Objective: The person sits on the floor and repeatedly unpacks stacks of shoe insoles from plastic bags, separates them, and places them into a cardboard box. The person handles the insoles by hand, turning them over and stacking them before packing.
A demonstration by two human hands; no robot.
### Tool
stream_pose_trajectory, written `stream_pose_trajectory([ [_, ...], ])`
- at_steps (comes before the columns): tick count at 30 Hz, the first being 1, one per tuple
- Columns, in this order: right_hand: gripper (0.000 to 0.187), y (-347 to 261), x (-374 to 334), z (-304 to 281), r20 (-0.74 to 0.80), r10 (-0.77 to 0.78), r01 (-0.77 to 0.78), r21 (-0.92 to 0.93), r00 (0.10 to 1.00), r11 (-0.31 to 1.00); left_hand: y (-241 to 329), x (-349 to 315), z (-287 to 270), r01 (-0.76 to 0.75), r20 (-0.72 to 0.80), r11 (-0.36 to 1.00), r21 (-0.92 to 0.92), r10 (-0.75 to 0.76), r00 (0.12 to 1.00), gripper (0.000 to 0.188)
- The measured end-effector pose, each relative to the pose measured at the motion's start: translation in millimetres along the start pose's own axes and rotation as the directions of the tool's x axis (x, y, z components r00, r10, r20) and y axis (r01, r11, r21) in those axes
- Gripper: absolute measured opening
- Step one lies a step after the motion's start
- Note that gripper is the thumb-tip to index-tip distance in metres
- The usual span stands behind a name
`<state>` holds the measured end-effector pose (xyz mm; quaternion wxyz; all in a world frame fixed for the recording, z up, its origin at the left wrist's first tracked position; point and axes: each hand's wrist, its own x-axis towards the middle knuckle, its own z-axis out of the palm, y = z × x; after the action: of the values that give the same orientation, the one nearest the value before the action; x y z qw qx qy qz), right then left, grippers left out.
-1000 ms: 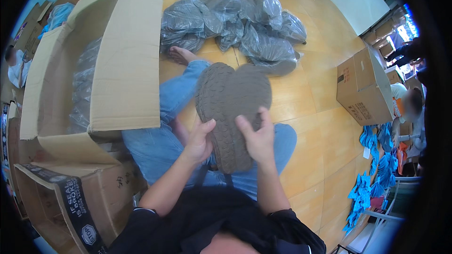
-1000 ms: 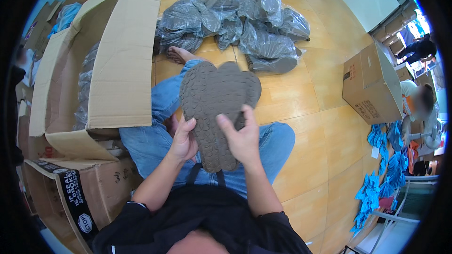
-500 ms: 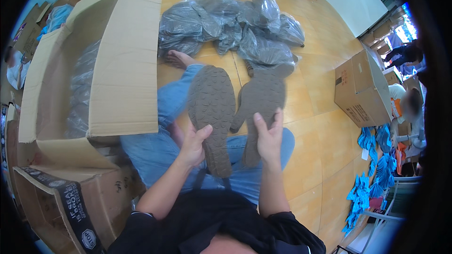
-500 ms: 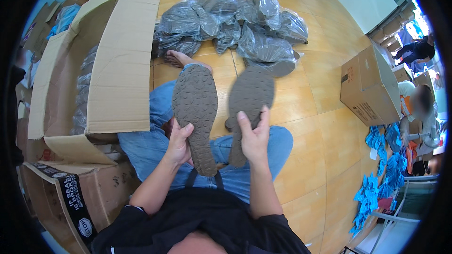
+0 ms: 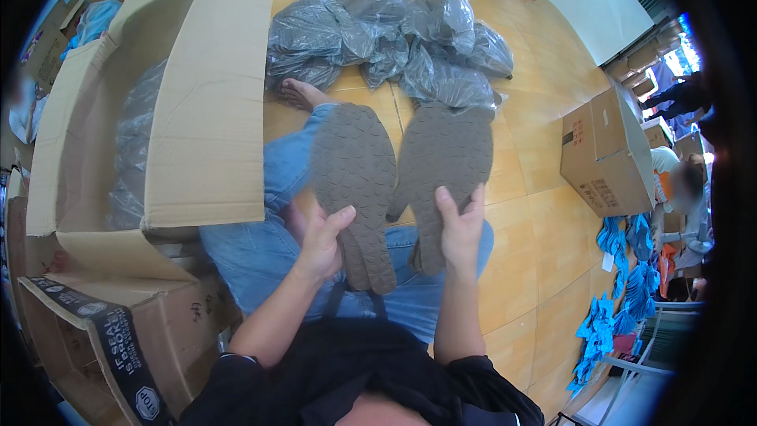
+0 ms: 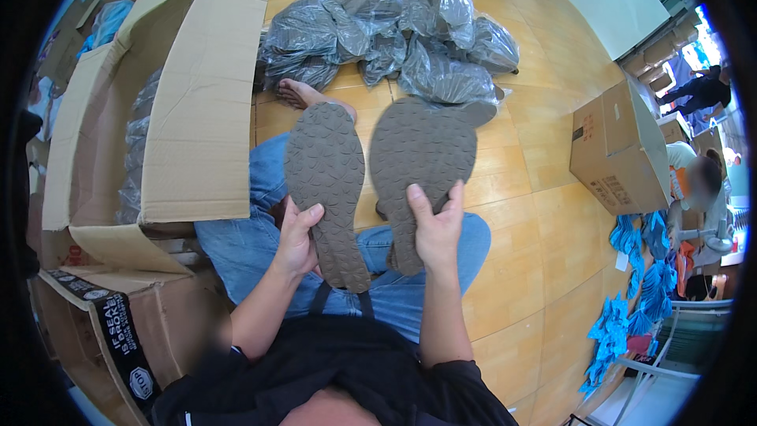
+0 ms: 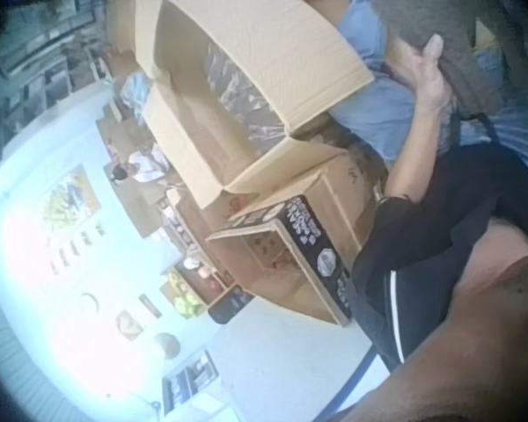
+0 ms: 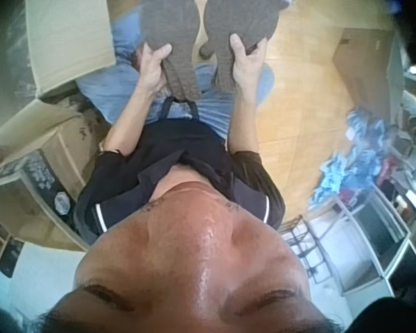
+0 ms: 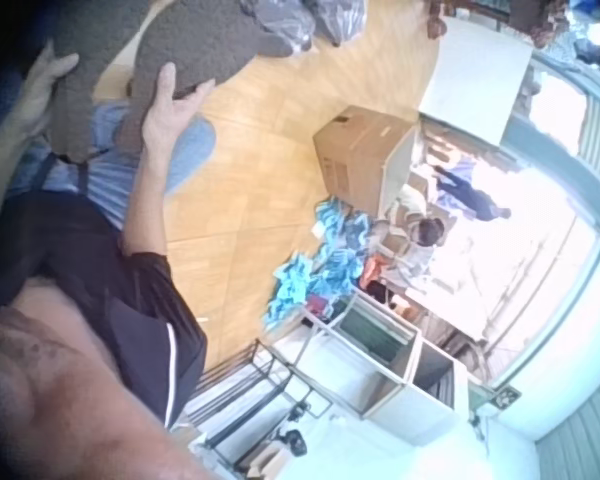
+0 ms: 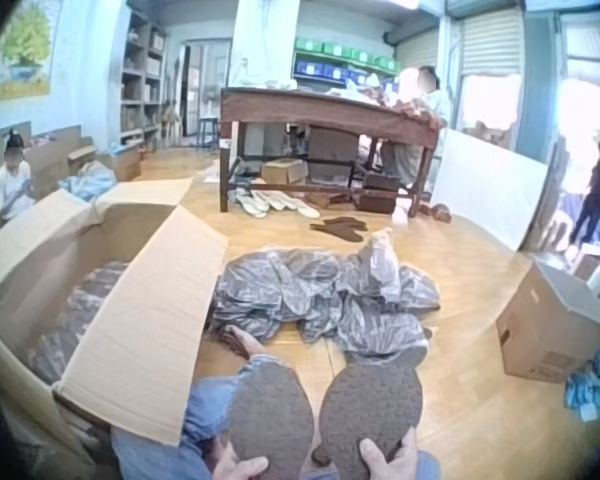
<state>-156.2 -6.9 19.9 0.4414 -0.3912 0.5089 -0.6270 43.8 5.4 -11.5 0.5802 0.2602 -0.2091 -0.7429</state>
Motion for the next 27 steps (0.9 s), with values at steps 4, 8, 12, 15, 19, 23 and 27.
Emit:
stream_pose_trajectory([
  [4,0.051,-7.4,-3.9,6.3,-0.104,0.056,-0.047,0.089,0.993,0.995,-3.0,7.0,3.5,-0.051,0.021,0.997,0.065,0.049,0.999,0.056],
  [8,0.059,6.9,-26.7,33.8,0.205,-0.089,0.129,-0.188,0.975,0.974,-13.0,13.0,15.7,-0.172,0.025,0.969,0.177,0.170,0.985,0.056],
  [12,0.052,12.4,-8.4,18.9,0.002,0.157,-0.157,0.018,0.988,0.987,0.6,8.7,12.2,0.005,-0.101,0.998,0.065,0.002,0.995,0.053],
  [15,0.052,13.7,-4.1,14.4,0.002,0.101,-0.101,0.028,0.995,0.994,7.1,8.7,9.2,0.052,-0.050,0.991,-0.125,-0.059,0.997,0.053],
  [19,0.055,21.0,-21.4,30.7,0.094,-0.023,0.034,-0.114,0.995,0.993,-6.0,12.6,16.1,-0.089,0.030,0.983,0.158,0.085,0.996,0.048],
  [23,0.049,20.2,-17.8,24.2,0.033,0.184,-0.185,0.011,0.982,0.983,-4.2,8.8,14.6,-0.057,-0.064,0.970,0.236,0.074,0.995,0.043],
  [27,0.047,19.3,-8.8,16.0,-0.047,0.168,-0.168,0.010,0.985,0.986,6.3,9.0,7.1,0.118,-0.037,0.988,-0.097,-0.122,0.992,0.035],
])
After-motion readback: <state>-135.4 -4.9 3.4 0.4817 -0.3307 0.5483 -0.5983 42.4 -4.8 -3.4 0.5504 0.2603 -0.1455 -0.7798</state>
